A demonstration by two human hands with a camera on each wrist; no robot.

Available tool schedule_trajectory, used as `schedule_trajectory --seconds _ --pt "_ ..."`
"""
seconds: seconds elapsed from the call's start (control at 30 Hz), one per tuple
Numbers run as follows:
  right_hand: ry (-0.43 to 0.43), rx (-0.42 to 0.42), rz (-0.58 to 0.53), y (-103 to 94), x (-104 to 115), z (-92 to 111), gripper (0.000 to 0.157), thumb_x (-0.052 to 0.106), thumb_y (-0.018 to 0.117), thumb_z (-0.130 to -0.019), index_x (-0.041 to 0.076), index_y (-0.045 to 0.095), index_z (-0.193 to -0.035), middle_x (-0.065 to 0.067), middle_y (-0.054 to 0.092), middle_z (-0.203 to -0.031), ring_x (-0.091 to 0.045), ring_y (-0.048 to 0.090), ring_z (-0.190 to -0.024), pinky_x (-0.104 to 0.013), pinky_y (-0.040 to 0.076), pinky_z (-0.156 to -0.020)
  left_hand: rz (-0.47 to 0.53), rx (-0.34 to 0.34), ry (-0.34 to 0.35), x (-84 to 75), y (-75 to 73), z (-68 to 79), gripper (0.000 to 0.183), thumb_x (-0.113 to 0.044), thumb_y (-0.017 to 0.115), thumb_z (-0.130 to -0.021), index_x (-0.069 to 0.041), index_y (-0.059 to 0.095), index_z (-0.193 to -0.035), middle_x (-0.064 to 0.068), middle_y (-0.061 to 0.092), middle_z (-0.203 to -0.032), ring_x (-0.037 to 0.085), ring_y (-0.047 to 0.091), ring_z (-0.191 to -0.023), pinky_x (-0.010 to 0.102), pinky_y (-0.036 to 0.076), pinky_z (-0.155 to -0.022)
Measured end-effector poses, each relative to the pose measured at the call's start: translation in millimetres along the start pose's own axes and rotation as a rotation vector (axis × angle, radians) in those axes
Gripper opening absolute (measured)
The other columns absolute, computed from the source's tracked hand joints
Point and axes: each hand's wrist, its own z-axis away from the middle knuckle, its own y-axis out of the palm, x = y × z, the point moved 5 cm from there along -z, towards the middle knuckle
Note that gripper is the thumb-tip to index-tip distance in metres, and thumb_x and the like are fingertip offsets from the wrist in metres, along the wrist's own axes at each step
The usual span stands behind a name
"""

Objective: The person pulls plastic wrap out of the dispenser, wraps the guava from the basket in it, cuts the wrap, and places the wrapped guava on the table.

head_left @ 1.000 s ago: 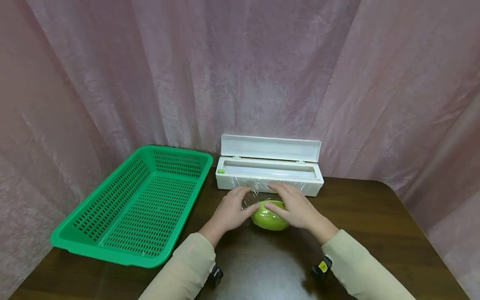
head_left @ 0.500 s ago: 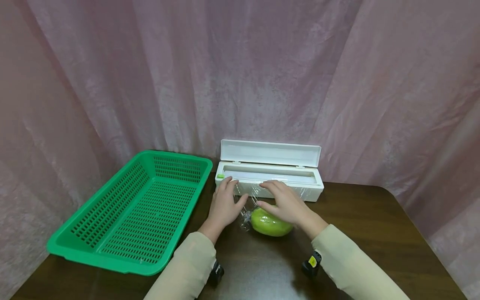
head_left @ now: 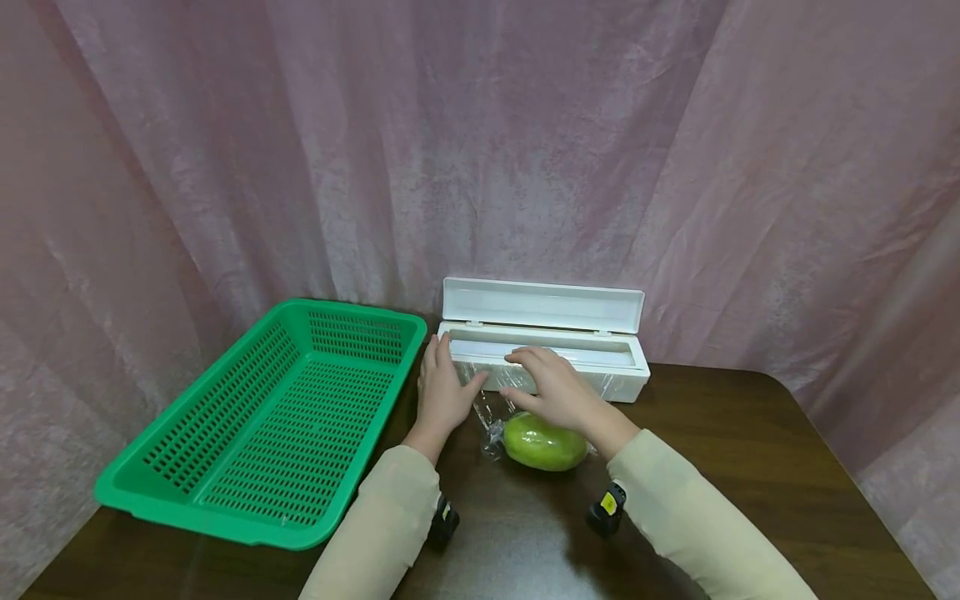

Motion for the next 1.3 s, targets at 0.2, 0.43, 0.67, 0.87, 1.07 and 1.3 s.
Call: schedule_trajectory --seconds 0.2,0.43,0.67,0.87,1.07,1.3 --pt "0.005 0.011 0.004 1.3 1.5 -6.7 0.052 0.042 0.060 -0.091 0.010 0.054 -0.132 -0.010 0.052 -0.136 -0.029 0.047 -0.128 -0.045 0.037 -0.108 0.075 -0.020 -0.107 11.5 2.2 -9.8 0.092 -0.038 0.071 -0.083 -0.002 0.017 -0.150 0.021 0.022 -0.153 0.038 0.025 -0.140 0.057 0.026 -0.111" --pt "0.017 0.027 -0.012 4.4 4.1 -15.5 0.052 0.041 0.061 -0.090 0.010 0.054 -0.131 -0.009 0.052 -0.137 -0.028 0.046 -0.129 -0.045 0.037 -0.108 0.177 0.043 -0.196 21.6 7.1 -14.4 0.089 -0.035 0.073 -0.083 -0.002 0.022 -0.148 0.023 0.022 -0.153 0.038 0.026 -0.140 0.049 0.029 -0.112" --pt "0.021 0.040 -0.042 6.2 10.3 -28.2 0.051 0.041 0.059 -0.092 0.009 0.054 -0.131 -0.009 0.054 -0.134 -0.027 0.049 -0.126 -0.043 0.039 -0.106 0.356 0.044 -0.257 34.5 11.3 -15.8 0.080 -0.030 0.073 -0.083 -0.010 0.029 -0.147 0.019 0.032 -0.150 0.035 0.030 -0.139 0.049 0.029 -0.112" --pt "0.042 0.058 -0.103 10.9 12.1 -42.5 0.046 0.036 0.060 -0.092 0.008 0.056 -0.129 -0.009 0.057 -0.130 -0.026 0.051 -0.124 -0.042 0.042 -0.104 0.401 0.021 -0.232 42.0 12.6 -19.0 0.075 -0.023 0.076 -0.081 -0.011 0.037 -0.144 0.015 0.038 -0.148 0.031 0.033 -0.138 0.047 0.028 -0.113" --pt "0.047 0.102 -0.148 23.9 14.0 -57.8 0.047 0.033 0.062 -0.092 0.004 0.056 -0.128 -0.011 0.058 -0.130 -0.026 0.051 -0.125 -0.041 0.040 -0.106 0.375 -0.011 -0.226 45.6 10.9 -18.0 0.073 -0.023 0.077 -0.080 -0.011 0.041 -0.142 0.015 0.041 -0.146 0.030 0.035 -0.137 0.046 0.030 -0.112" --pt "0.081 0.110 -0.168 35.6 14.2 -74.7 0.041 0.025 0.062 -0.092 0.002 0.058 -0.126 -0.012 0.060 -0.128 -0.028 0.053 -0.123 -0.040 0.042 -0.104 0.366 -0.038 -0.211 42.7 10.9 -19.7 0.069 -0.020 0.077 -0.080 -0.012 0.044 -0.140 0.014 0.045 -0.143 0.029 0.039 -0.134 0.046 0.032 -0.111"
